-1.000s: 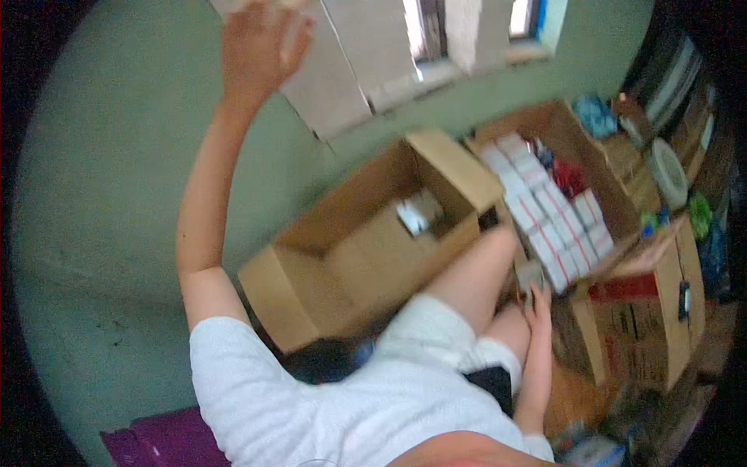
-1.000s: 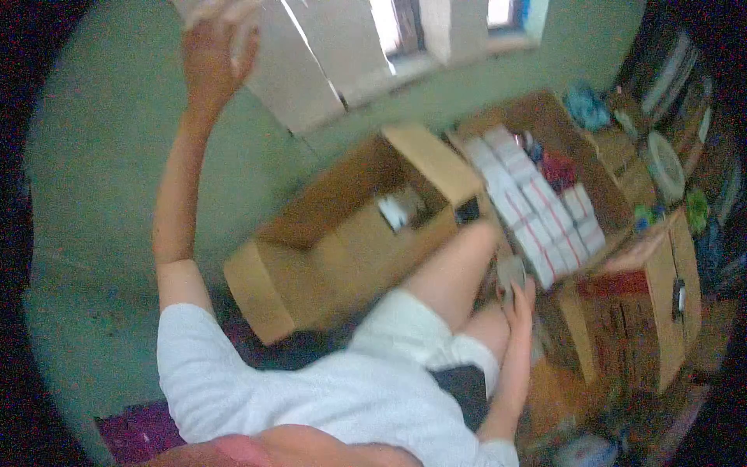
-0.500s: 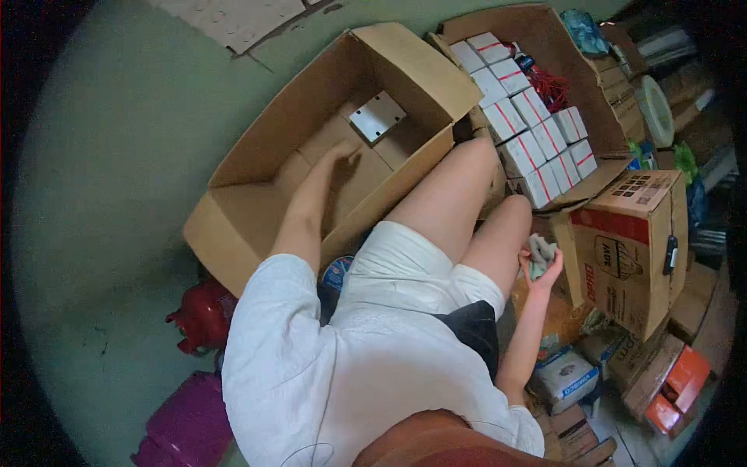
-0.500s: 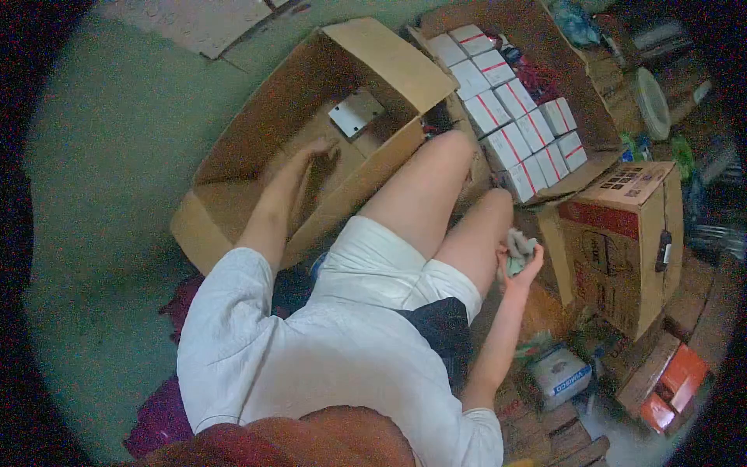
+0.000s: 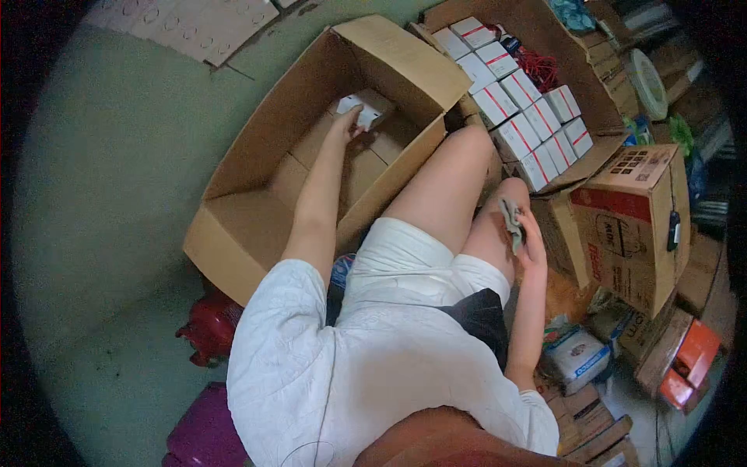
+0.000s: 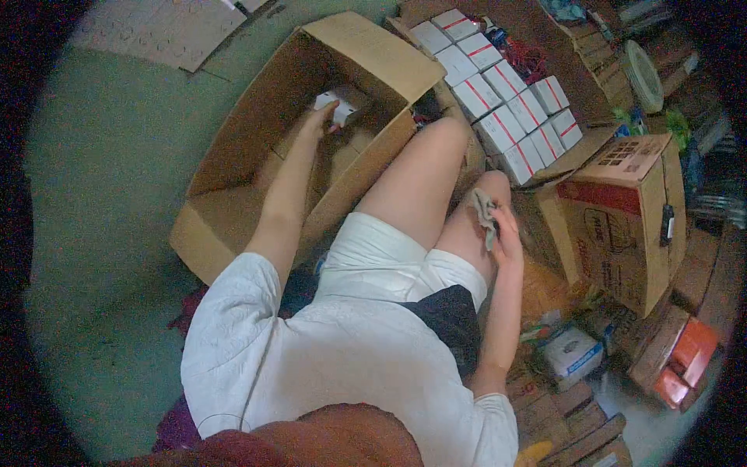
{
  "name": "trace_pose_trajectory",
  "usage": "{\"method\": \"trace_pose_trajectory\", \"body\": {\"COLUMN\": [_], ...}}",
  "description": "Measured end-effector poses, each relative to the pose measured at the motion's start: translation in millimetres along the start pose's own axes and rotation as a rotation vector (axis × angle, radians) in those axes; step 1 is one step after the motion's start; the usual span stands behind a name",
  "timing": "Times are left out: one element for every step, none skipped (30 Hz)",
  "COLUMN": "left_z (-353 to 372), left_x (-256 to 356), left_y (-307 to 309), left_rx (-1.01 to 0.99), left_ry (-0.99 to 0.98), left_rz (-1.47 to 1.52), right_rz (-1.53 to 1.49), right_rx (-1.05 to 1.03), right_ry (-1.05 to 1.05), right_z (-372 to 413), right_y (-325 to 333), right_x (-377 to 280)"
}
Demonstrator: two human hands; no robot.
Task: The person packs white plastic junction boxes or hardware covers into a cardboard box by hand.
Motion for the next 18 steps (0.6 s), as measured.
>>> {"method": "trace_pose_trajectory", "body": {"left_z": [9, 27, 59, 96, 128, 159, 181, 202, 243, 284, 308, 324, 334, 335, 346, 358, 356, 336], "left_x": [12, 22, 52, 80, 92, 98, 106, 113, 127, 147, 159, 168, 177, 180, 186, 186, 182, 177], "left_y": [-5, -6, -5, -13, -18, -21, -16, -13, -18, -25, -34, -41, -54, -67, -88, -110, -132, -154], "left_rx": [-0.111, -0.128, 0.023, 0.185, 0.289, 0.399, 0.419, 0.435, 0.452, 0.463, 0.419, 0.378, 0.339, 0.318, 0.321, 0.324, 0.226, 0.002], "left_ry": [-0.096, -0.109, -0.369, -0.642, -0.745, -0.849, -0.983, -1.122, -1.161, -1.192, -1.216, -1.229, -1.187, -1.204, -1.453, -1.706, -1.692, -1.664], "left_rz": [0.026, 0.001, -0.488, -0.969, -1.145, -1.313, -1.332, -1.343, -1.246, -1.144, -1.126, -1.106, -1.052, -1.051, -1.111, -1.160, -1.095, -1.051], "right_rz": [0.135, 0.264, 0.240, 0.206, 0.178, 0.151, 0.182, 0.147, 0.183, 0.223, 0.231, 0.212, 0.138, 0.066, 0.107, 0.095, 0.265, 0.437], "right_rx": [-0.064, -0.119, -0.141, -0.129, -0.113, -0.096, -0.183, -0.166, -0.119, -0.068, -0.005, 0.017, 0.031, 0.040, 0.065, 0.076, 0.096, 0.122], "right_ry": [0.092, 0.192, 0.175, 0.203, 0.238, 0.269, 0.274, 0.301, 0.340, 0.376, 0.389, 0.400, 0.434, 0.474, 0.556, 0.571, 0.681, 0.785], "right_z": [6, 14, 20, 19, 19, 19, 19, 21, 27, 35, 49, 49, 46, 42, 43, 41, 42, 46], "right_y": [-17, -32, -40, -38, -35, -30, -27, -26, -26, -27, -34, -30, -27, -25, -32, -36, -44, -55], "right_x": [-7, -14, -16, -16, -17, -18, -22, -23, -28, -37, -46, -46, -53, -60, -71, -79, -93, -104]}}
Point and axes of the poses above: each hand's wrist, its own z-axis away from the middle knuckle, its own y-axis out of the back of the hand, x = y × z, the point moved 6 cm from there along -z, towards the middle knuckle
